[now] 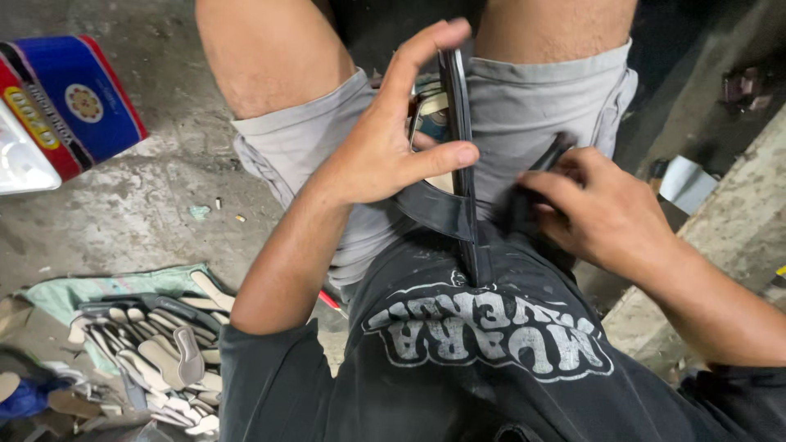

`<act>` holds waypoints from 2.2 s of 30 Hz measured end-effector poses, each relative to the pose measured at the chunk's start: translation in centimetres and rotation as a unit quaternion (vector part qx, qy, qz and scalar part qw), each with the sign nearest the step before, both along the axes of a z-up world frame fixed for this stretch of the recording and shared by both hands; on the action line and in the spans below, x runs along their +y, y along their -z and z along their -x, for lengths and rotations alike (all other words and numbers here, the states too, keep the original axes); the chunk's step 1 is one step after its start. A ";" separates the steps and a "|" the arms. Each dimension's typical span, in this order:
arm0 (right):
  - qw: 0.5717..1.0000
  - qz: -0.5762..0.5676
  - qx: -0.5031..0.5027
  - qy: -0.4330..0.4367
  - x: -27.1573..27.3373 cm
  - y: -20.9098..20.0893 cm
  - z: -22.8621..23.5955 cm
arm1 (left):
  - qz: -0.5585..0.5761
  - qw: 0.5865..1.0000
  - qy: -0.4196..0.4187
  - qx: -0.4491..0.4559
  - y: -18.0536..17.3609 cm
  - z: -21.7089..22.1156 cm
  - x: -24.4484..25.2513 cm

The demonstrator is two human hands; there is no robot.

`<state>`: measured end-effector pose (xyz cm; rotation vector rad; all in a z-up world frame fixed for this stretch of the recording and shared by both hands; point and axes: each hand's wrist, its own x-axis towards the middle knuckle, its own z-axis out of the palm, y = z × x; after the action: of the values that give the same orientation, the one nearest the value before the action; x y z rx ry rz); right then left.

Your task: The person assembles black slippers by attaching straps to the soles. They use a heated gas stove to soften the sole edges and a hammer to secure the straps in place. The person handles multiple slippers one at a time, repeatedly heating and hammering each unit.

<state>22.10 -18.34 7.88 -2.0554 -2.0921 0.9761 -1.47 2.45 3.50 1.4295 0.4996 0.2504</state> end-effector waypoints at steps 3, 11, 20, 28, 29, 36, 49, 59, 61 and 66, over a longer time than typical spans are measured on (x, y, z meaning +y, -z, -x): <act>0.980 -0.058 0.150 0.119 -1.6 0.6 -1.6 | -0.104 0.994 0.034 -0.004 0.4 -0.1 0.1; 0.884 -0.138 0.431 0.118 -2.2 2.5 0.9 | -0.062 0.990 0.119 -0.042 2.4 0.1 -0.4; 0.876 -0.144 0.439 0.140 -1.8 3.4 3.6 | -0.083 0.987 0.135 -0.041 3.5 0.5 -1.6; 0.857 -0.265 0.428 0.114 -1.5 4.7 5.6 | -0.092 0.986 0.126 -0.055 4.0 0.3 -2.7; 0.858 -0.276 0.419 0.109 -1.3 4.6 5.5 | -0.096 0.986 0.125 -0.056 4.0 0.2 -2.6; 0.855 -0.106 0.490 0.132 0.0 2.7 2.4 | -0.053 0.990 0.133 -0.019 2.2 1.8 -0.8; 0.857 -0.104 0.490 0.123 2.0 1.8 2.8 | -0.105 0.990 0.085 -0.026 0.1 3.0 -0.9; 0.893 -0.091 0.440 -0.021 4.7 -0.9 0.9 | -0.096 0.989 0.105 -0.041 -0.4 2.1 -1.4; 0.887 -0.106 0.450 -0.003 5.3 -1.0 0.7 | -0.131 0.986 0.093 -0.035 -1.0 1.9 -0.7; 0.870 -0.159 0.458 0.095 5.2 -0.8 1.9 | -0.205 0.977 0.056 -0.003 -2.5 1.6 0.2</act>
<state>20.17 -13.13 8.70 -1.2117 -1.3837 1.1500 -3.10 2.66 6.03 1.8523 0.3736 0.2781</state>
